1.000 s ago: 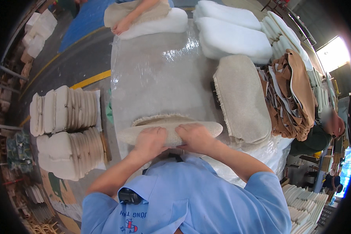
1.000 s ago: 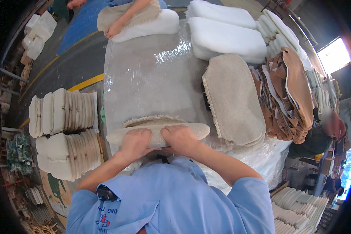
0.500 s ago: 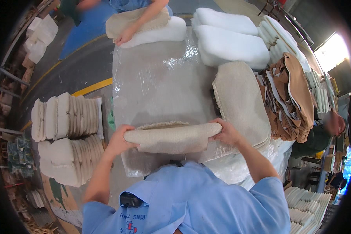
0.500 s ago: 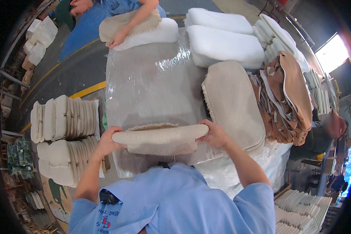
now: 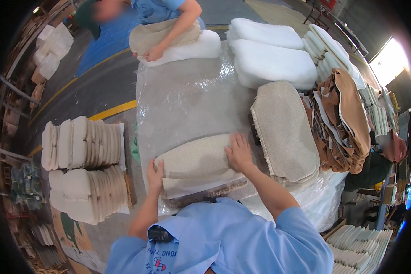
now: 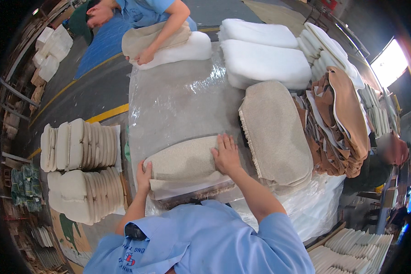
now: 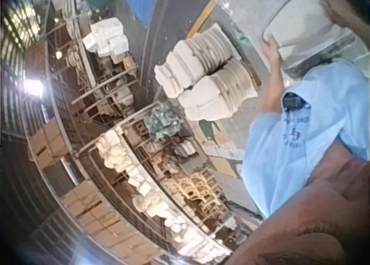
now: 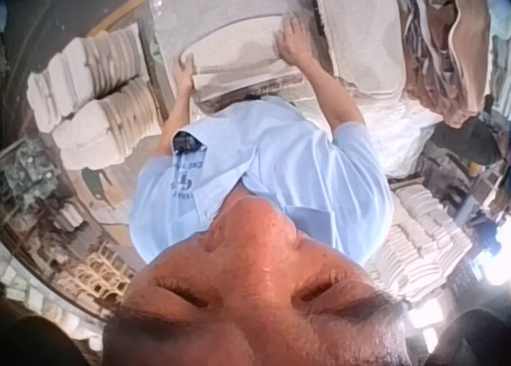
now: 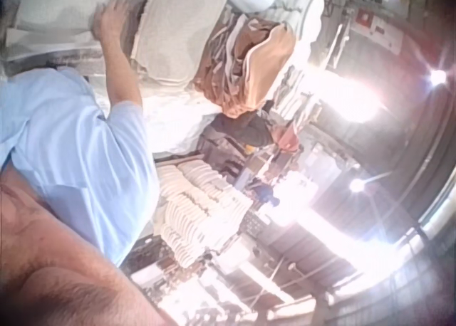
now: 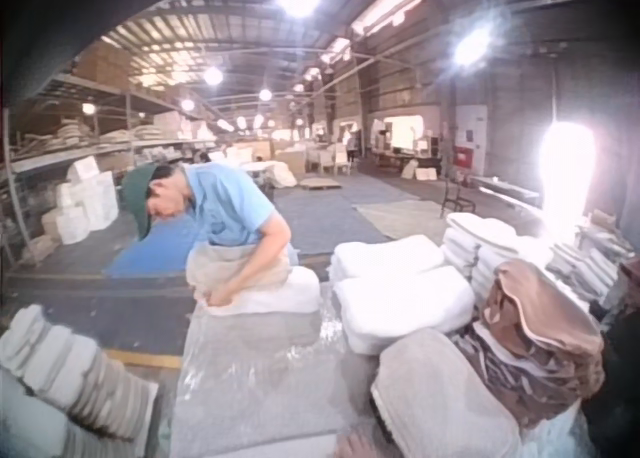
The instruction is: The person inserts white foam inserts into beige fabric covers, aligns edges, and stacks the finished cushions on a nearby pallet. The person repeats this process for multiple cushions at a table in a factory setting.
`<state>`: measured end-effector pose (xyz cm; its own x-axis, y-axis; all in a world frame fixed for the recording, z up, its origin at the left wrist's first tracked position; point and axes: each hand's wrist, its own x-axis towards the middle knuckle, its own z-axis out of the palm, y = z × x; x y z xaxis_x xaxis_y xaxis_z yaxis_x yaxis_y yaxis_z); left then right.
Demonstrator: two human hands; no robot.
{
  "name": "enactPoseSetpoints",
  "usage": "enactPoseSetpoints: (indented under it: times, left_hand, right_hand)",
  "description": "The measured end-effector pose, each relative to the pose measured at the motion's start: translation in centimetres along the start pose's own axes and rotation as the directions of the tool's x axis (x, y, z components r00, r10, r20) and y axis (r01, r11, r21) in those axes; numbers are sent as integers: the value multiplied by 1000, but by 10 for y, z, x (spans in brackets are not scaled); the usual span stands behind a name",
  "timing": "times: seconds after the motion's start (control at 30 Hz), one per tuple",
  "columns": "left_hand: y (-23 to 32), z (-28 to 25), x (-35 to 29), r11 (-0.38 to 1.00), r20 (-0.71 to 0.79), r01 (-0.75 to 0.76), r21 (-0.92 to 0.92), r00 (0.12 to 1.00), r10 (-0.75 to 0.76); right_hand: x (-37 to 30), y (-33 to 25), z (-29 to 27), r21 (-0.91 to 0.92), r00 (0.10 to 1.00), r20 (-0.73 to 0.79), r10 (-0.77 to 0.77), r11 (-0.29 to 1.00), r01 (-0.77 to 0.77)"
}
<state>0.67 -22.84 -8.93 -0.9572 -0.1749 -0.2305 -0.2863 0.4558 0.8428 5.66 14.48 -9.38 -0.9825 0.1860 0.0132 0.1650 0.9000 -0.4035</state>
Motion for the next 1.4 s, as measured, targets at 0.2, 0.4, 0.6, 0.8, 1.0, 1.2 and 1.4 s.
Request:
enactPoseSetpoints:
  times: [0.2, 0.4, 0.6, 0.8, 1.0, 1.2, 1.4]
  left_hand:
    - [1, 10, -6, 979, -93, -24, 202, 995, 43]
    - [10, 13, -10, 971, -99, 7, 237, 995, 17]
    - [5, 12, -9, 976, -118, -77, 203, 988, 103]
    - [8, 15, -14, 962, -130, -117, 248, 980, 153]
    - [13, 16, -24, 968, -129, -84, 238, 985, 117]
    - [2, -2, -15, 989, -84, -111, 101, 989, 120]
    - [42, 7, 2, 995, -62, 24, -92, 998, -29]
  right_hand:
    - [8, -12, 6, -112, 990, 131, -46, 992, 61]
    - [16, -57, 12, -126, 938, 228, -260, 948, 293]
    - [-21, -147, 28, -27, 729, 335, -598, 767, 641]
    - [-66, -117, 46, 6, 795, 264, -546, 825, 565]
    - [-73, -17, -5, -131, 994, 29, 108, 986, -104]
    - [-62, 22, -6, 156, 970, 30, 240, 958, -241]
    - [-27, 33, -11, 438, 816, 8, 578, 731, -523]
